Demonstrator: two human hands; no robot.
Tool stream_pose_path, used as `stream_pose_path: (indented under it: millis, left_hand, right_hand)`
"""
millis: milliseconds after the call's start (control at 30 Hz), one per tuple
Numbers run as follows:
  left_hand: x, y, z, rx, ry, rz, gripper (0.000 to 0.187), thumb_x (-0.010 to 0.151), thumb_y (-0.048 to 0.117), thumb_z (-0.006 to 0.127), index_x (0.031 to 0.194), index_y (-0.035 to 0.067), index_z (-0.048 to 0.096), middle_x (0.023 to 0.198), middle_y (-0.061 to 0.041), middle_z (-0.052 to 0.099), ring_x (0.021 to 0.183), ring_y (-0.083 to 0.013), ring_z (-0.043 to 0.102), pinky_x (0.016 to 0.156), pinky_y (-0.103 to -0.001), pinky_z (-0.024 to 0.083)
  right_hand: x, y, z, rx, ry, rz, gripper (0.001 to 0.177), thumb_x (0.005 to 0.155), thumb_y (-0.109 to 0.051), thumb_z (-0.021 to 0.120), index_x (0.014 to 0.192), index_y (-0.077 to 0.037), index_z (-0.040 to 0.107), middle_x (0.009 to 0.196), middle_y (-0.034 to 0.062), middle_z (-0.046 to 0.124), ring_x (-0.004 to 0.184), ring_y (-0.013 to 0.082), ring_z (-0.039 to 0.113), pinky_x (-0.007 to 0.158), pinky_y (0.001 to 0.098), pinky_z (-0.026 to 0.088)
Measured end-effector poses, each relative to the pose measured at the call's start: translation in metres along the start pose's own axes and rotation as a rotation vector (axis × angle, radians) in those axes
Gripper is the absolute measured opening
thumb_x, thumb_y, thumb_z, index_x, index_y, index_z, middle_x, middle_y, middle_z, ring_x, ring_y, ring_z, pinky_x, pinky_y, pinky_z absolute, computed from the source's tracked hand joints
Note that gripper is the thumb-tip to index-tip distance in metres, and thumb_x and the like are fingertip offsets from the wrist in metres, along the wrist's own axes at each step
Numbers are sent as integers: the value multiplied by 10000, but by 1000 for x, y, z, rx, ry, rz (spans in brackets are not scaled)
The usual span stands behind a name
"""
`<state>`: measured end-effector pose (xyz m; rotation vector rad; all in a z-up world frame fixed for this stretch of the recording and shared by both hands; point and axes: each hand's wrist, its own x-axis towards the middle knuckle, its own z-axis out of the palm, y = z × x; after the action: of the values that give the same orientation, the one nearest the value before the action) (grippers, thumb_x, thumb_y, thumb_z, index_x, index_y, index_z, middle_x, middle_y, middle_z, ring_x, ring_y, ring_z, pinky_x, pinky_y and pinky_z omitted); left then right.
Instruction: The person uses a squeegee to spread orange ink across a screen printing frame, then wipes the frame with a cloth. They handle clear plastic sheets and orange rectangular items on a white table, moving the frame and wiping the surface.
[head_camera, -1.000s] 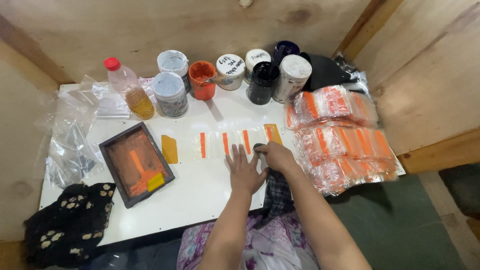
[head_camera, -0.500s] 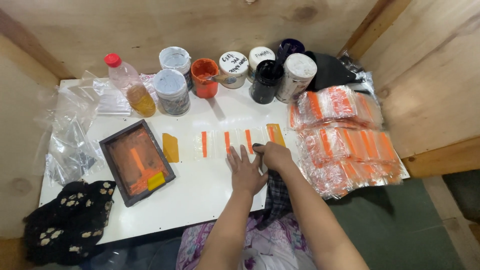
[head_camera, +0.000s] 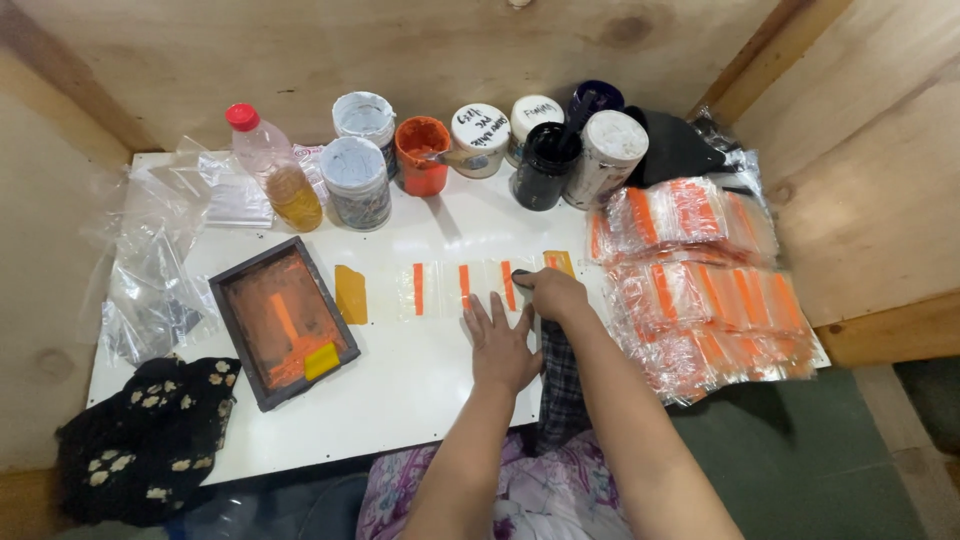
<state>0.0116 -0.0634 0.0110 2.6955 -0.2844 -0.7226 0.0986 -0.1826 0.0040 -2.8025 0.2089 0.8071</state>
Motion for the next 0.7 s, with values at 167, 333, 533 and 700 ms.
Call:
stream_pose_path:
  millis: [167, 333, 533, 700]
  left_hand:
    - [3, -2, 5, -14, 20, 5, 759, 917, 554, 534, 1601, 313, 308, 1687, -238, 124, 1528, -554, -43, 1223, -621, -92]
    - [4, -4, 4, -17, 33, 3, 754, 913, 540, 549, 1595, 318, 318, 1686, -240, 128, 1527, -554, -40, 1218, -622, -86]
    - [2, -3, 2, -48, 72, 17, 770, 901, 488, 584, 1599, 323, 304, 1677, -257, 145, 1532, -547, -11, 1223, -620, -52]
    - [0, -1, 5, -42, 62, 2, 753, 918, 451, 566, 1605, 301, 297, 1681, -261, 126, 1531, -554, -41, 1221, -612, -71]
  right_hand:
    - [9, -4, -13, 46, -3, -7, 539, 971, -104, 429, 1382, -387, 634, 1337, 130, 686, 1306, 327, 604, 1072, 476, 494]
    - [3, -15, -32, -3, -56, -71, 552, 985, -83, 377, 1431, -326, 596, 1387, 173, 648, 1336, 361, 573, 1116, 465, 473]
    - [25, 9, -18, 155, 11, -91, 555, 1002, -111, 429, 1534, -260, 485, 1412, 218, 612, 1344, 384, 554, 1132, 489, 450]
    - [-18, 7, -14, 136, -95, -233, 440, 984, -193, 493, 1399, -157, 632, 1342, 245, 656, 1301, 459, 560, 1131, 520, 441]
